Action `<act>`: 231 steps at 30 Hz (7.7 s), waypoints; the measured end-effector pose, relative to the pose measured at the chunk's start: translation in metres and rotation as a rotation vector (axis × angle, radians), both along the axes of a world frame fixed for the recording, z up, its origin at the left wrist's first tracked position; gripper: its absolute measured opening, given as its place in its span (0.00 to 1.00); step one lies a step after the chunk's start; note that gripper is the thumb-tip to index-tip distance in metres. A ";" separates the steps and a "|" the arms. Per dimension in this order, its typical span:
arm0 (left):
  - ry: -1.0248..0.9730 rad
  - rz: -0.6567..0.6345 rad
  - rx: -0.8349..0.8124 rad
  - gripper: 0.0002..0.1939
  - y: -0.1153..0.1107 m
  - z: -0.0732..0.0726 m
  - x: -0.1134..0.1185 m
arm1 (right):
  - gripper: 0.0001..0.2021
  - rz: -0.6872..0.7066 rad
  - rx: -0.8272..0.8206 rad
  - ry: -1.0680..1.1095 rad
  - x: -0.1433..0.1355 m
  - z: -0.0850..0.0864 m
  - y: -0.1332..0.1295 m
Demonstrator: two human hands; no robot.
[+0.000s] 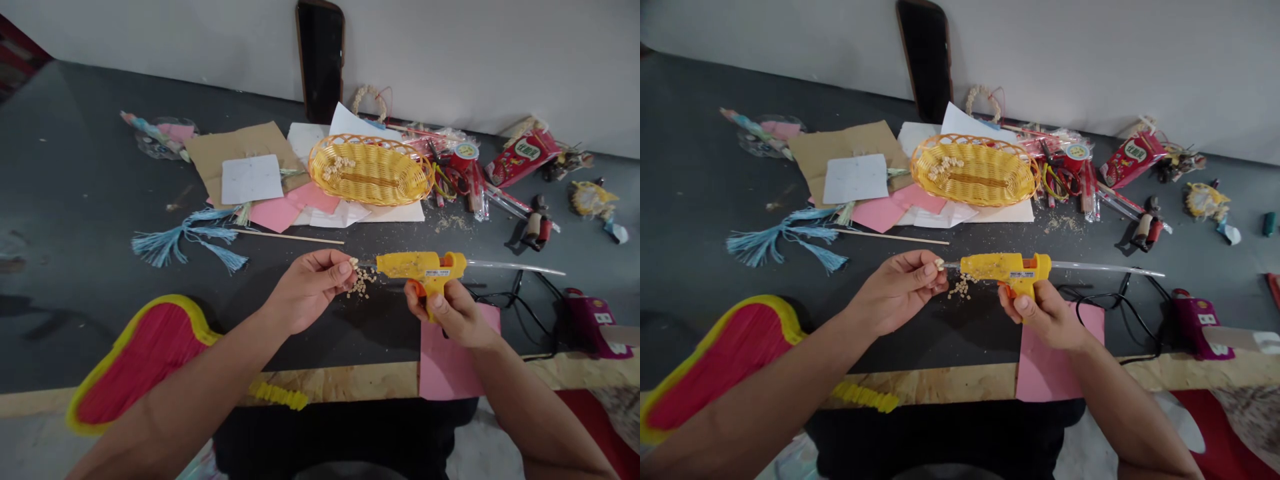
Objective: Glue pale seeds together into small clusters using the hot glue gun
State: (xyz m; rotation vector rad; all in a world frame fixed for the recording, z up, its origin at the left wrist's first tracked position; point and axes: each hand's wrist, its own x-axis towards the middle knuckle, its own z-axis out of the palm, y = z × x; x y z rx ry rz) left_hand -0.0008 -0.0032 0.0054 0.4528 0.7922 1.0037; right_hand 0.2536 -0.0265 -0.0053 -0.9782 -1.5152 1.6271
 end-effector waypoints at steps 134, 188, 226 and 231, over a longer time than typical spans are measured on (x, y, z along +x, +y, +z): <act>0.155 -0.203 -0.033 0.14 -0.007 -0.002 0.007 | 0.03 -0.309 0.998 -0.447 -0.055 0.011 0.018; 0.165 -0.225 0.012 0.14 -0.007 -0.002 0.006 | 0.02 -0.216 1.021 -0.280 -0.054 0.011 0.022; 0.188 -0.309 0.040 0.13 -0.007 0.005 0.005 | 0.08 -0.183 1.075 -0.316 -0.055 0.003 0.022; 0.184 -0.300 0.046 0.13 -0.007 0.004 0.005 | 0.08 -0.182 1.072 -0.320 -0.055 0.004 0.021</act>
